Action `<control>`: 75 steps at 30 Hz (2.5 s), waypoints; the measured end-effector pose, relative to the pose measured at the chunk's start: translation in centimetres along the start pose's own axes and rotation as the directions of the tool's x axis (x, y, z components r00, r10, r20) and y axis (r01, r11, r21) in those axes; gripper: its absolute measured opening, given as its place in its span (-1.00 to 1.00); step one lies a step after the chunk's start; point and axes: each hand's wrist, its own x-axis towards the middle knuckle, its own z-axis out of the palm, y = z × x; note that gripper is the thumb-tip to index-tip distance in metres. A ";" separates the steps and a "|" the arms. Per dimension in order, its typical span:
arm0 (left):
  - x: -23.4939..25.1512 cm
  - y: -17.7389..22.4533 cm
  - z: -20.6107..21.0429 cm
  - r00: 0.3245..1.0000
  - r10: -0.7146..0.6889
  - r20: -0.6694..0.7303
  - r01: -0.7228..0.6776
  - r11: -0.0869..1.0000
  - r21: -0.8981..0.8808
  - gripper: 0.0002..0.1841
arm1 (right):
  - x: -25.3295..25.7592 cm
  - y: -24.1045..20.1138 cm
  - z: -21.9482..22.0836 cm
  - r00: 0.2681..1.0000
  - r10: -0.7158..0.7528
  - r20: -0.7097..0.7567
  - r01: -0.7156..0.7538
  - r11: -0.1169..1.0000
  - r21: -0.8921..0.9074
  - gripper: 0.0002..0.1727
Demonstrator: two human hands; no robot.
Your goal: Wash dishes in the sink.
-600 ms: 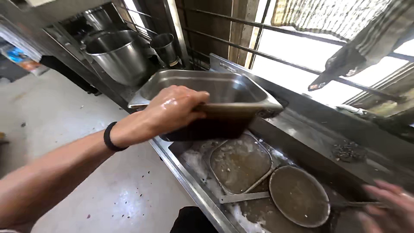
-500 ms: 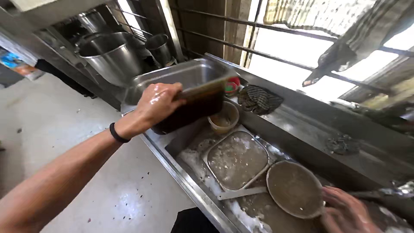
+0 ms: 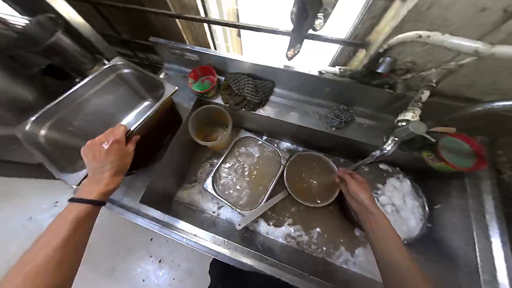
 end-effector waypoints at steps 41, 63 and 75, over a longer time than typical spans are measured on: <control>-13.4 47.3 5.6 0.544 0.610 0.577 0.458 0.360 -0.813 -0.23 | 0.1 -1.9 0.8 0.876 -0.471 0.104 0.378 0.536 -0.755 -0.47; -7.2 51.2 -5.7 0.731 0.676 0.098 -0.148 0.297 -0.943 -0.46 | -0.5 -6.9 -1.2 0.784 -0.619 0.047 0.342 0.367 -0.865 -0.73; -9.6 48.3 -0.8 0.804 0.584 0.108 0.088 0.063 -0.994 -0.44 | 9.7 -11.8 -17.4 0.965 -0.246 -0.096 -0.054 0.171 -0.984 -0.20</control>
